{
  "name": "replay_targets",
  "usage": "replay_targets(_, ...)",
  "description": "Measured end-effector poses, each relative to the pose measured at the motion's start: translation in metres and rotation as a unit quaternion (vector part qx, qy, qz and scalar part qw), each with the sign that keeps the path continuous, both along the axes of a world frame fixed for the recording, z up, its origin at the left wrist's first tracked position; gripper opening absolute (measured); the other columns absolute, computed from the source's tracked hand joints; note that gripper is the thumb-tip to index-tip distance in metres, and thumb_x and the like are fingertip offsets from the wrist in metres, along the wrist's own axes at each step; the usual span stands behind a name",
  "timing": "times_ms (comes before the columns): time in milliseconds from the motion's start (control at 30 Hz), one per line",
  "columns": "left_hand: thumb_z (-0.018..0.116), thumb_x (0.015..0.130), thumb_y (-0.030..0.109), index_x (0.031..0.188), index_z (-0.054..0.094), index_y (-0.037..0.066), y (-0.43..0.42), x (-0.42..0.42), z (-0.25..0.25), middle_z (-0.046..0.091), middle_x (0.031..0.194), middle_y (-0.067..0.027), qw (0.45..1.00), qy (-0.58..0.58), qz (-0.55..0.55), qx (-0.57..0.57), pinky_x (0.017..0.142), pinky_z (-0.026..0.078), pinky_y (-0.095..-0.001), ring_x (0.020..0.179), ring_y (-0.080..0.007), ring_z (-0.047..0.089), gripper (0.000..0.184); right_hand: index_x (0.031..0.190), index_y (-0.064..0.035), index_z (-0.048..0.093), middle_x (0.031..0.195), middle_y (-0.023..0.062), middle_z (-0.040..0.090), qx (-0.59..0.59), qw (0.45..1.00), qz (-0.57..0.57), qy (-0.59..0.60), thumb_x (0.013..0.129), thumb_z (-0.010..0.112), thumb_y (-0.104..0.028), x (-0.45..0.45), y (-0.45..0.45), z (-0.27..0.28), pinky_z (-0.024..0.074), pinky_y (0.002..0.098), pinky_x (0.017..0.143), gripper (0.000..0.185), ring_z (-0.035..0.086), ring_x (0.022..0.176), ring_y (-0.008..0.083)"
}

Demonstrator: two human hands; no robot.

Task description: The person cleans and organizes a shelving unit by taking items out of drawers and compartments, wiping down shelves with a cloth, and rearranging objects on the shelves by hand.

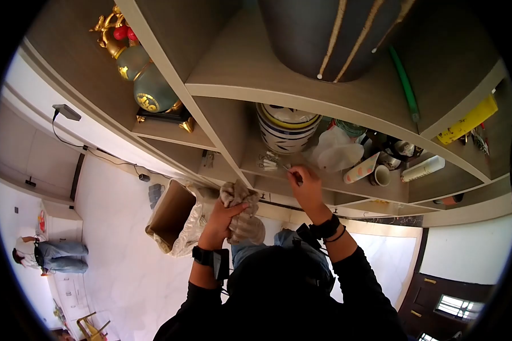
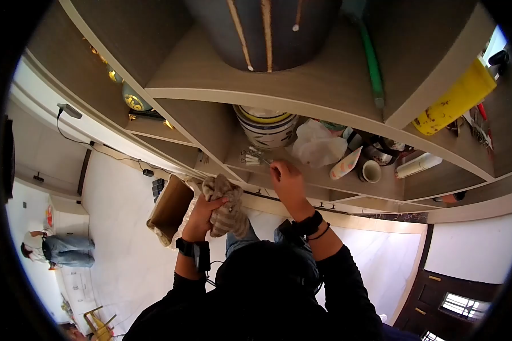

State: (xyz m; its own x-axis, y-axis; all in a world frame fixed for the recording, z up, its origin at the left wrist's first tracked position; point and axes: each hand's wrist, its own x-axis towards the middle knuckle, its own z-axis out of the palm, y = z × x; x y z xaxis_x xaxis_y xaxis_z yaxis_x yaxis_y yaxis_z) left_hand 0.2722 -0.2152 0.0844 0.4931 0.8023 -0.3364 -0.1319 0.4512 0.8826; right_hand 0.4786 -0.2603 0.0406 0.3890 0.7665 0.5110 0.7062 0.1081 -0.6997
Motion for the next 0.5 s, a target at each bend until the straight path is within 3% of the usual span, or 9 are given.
replay_targets(67, 0.055, 0.069, -0.003, 0.107, 0.043, -0.001, -0.003, 0.016, 0.003, 0.053, 0.096, -0.0087, 0.998, -0.059, 0.021, -0.019, 0.067, 0.044, -0.0270, 0.084, -0.0186, 0.053, 0.041, 0.076, -0.0047, 0.049, 0.067, 0.0096, 0.052, 0.001, 0.999, 0.012, 0.041, 0.064, 0.061, -0.001, 0.003, 0.000, -0.001, 0.0422, 0.0301, 0.049, 0.017, 0.051, 0.056, 0.0234)
replay_targets(233, 0.056, 0.066, -0.005, 0.104, 0.048, 0.000, 0.004, 0.016, -0.030, 0.052, 0.097, -0.0104, 0.988, -0.001, 0.027, -0.150, 0.072, 0.042, -0.0276, 0.088, -0.0195, 0.051, 0.039, 0.071, -0.0036, 0.049, 0.066, 0.0092, 0.052, -0.034, 0.995, 0.049, 0.085, 0.063, 0.058, 0.002, 0.018, -0.007, 0.009, 0.0422, 0.0268, 0.048, 0.013, 0.051, 0.052, 0.0198)
replay_targets(267, 0.056, 0.066, -0.004, 0.098, 0.050, -0.001, 0.008, 0.019, -0.038, 0.053, 0.092, -0.0104, 0.999, 0.035, -0.002, 0.013, 0.069, 0.043, -0.0279, 0.083, -0.0202, 0.053, 0.032, 0.071, -0.0036, 0.049, 0.066, 0.0092, 0.052, -0.035, 0.994, 0.050, 0.087, 0.063, 0.058, 0.002, 0.022, -0.011, 0.010, 0.0422, 0.0268, 0.048, 0.013, 0.051, 0.052, 0.0198)
replay_targets(300, 0.055, 0.067, -0.003, 0.092, 0.052, -0.002, 0.008, 0.015, -0.041, 0.054, 0.086, -0.0101, 0.946, 0.131, -0.099, 0.280, 0.064, 0.044, -0.0284, 0.076, -0.0207, 0.054, 0.025, 0.072, -0.0026, 0.051, 0.066, 0.0093, 0.053, -0.045, 0.997, 0.039, 0.057, 0.065, 0.059, 0.001, 0.026, -0.015, 0.010, 0.0430, 0.0252, 0.049, 0.012, 0.053, 0.053, 0.0173)
replay_targets(333, 0.054, 0.067, -0.001, 0.086, 0.053, -0.004, 0.008, 0.012, -0.044, 0.055, 0.079, -0.0099, 0.814, 0.215, -0.102, 0.530, 0.059, 0.045, -0.0289, 0.068, -0.0212, 0.055, 0.019, 0.073, -0.0016, 0.052, 0.066, 0.0094, 0.054, -0.055, 0.998, 0.029, 0.027, 0.066, 0.060, 0.000, 0.029, -0.017, 0.011, 0.0438, 0.0236, 0.050, 0.011, 0.055, 0.055, 0.0148)
replay_targets(367, 0.054, 0.067, -0.001, 0.086, 0.053, -0.004, 0.008, 0.019, -0.039, 0.055, 0.079, -0.0099, 0.814, 0.215, -0.102, 0.530, 0.059, 0.045, -0.0289, 0.068, -0.0212, 0.055, 0.019, 0.073, -0.0016, 0.052, 0.066, 0.0094, 0.054, -0.056, 0.998, 0.029, 0.028, 0.066, 0.060, 0.000, 0.030, -0.019, 0.011, 0.0438, 0.0236, 0.050, 0.011, 0.055, 0.055, 0.0148)
replay_targets(400, 0.054, 0.067, 0.000, 0.086, 0.053, -0.004, 0.007, 0.026, -0.036, 0.055, 0.077, -0.0098, 0.961, 0.103, -0.028, 0.256, 0.057, 0.045, -0.0294, 0.067, -0.0207, 0.055, 0.019, 0.073, -0.0012, 0.052, 0.066, 0.0094, 0.055, -0.052, 0.997, 0.020, 0.051, 0.066, 0.059, 0.001, 0.030, -0.022, 0.012, 0.0440, 0.0239, 0.050, 0.011, 0.055, 0.055, 0.0151)
replay_targets(433, 0.054, 0.068, 0.001, 0.086, 0.053, -0.005, 0.006, 0.032, -0.034, 0.055, 0.076, -0.0098, 0.997, -0.021, 0.049, -0.047, 0.056, 0.045, -0.0299, 0.066, -0.0202, 0.055, 0.020, 0.073, -0.0008, 0.052, 0.067, 0.0093, 0.055, -0.048, 0.996, 0.010, 0.074, 0.065, 0.059, 0.002, 0.030, -0.025, 0.012, 0.0442, 0.0243, 0.050, 0.010, 0.055, 0.056, 0.0154)
replay_targets(500, 0.056, 0.068, 0.003, 0.087, 0.053, -0.005, 0.006, 0.042, -0.028, 0.055, 0.075, -0.0094, 0.992, -0.034, 0.063, -0.108, 0.054, 0.045, -0.0301, 0.065, -0.0197, 0.055, 0.021, 0.073, -0.0017, 0.051, 0.067, 0.0100, 0.054, -0.043, 0.997, 0.010, 0.061, 0.064, 0.058, 0.003, 0.030, -0.029, 0.012, 0.0437, 0.0267, 0.050, 0.012, 0.054, 0.055, 0.0186)
